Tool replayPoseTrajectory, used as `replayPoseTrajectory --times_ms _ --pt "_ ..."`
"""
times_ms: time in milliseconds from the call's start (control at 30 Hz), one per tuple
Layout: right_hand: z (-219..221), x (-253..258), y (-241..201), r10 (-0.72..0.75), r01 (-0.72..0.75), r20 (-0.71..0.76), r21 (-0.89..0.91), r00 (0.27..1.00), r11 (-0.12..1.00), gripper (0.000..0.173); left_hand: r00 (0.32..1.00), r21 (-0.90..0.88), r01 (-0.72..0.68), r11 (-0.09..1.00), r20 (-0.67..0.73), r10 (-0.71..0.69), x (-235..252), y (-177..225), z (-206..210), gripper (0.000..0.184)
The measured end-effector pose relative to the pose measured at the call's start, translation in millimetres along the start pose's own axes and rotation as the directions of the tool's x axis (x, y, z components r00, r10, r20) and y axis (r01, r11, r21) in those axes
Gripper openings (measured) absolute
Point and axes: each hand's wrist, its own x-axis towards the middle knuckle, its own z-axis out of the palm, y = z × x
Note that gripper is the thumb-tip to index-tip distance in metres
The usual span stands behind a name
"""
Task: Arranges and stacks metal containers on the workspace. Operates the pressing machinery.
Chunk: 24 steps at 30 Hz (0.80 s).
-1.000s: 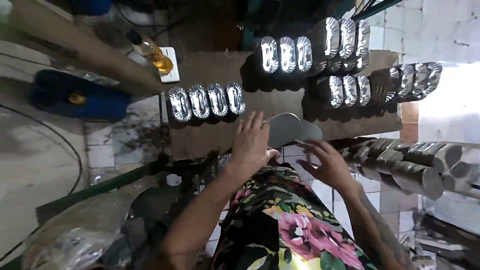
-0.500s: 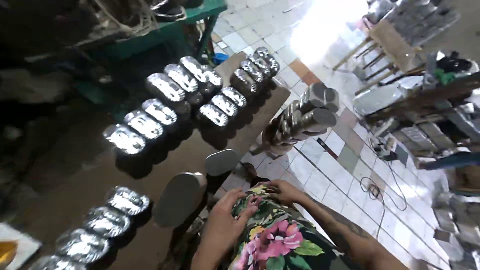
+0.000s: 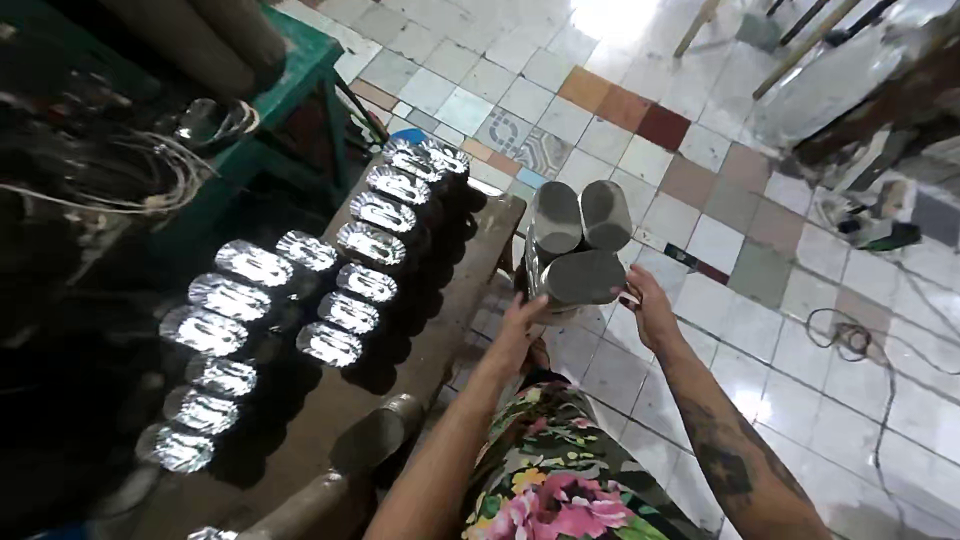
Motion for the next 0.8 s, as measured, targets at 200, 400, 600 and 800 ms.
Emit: replayPoseTrajectory --times_ms 200,400,600,800 --pt "2 26 -26 0.243 -0.235 0.235 -0.062 0.941 0.970 0.053 0.986 -0.020 0.165 0.986 -0.029 -0.166 54 29 51 0.048" --pt "0 28 -30 0.275 -0.262 0.302 -0.085 0.913 0.961 0.047 0.984 -0.056 0.173 0.983 -0.025 -0.174 62 31 64 0.027" --pt "0 29 -27 0.267 -0.237 0.297 -0.134 0.917 0.962 0.048 0.978 -0.058 0.201 0.978 -0.046 -0.204 57 34 64 0.029" --pt "-2 22 -25 0.252 -0.210 0.278 -0.172 0.927 0.962 0.040 0.982 0.005 0.180 0.984 -0.061 -0.180 33 23 53 0.039"
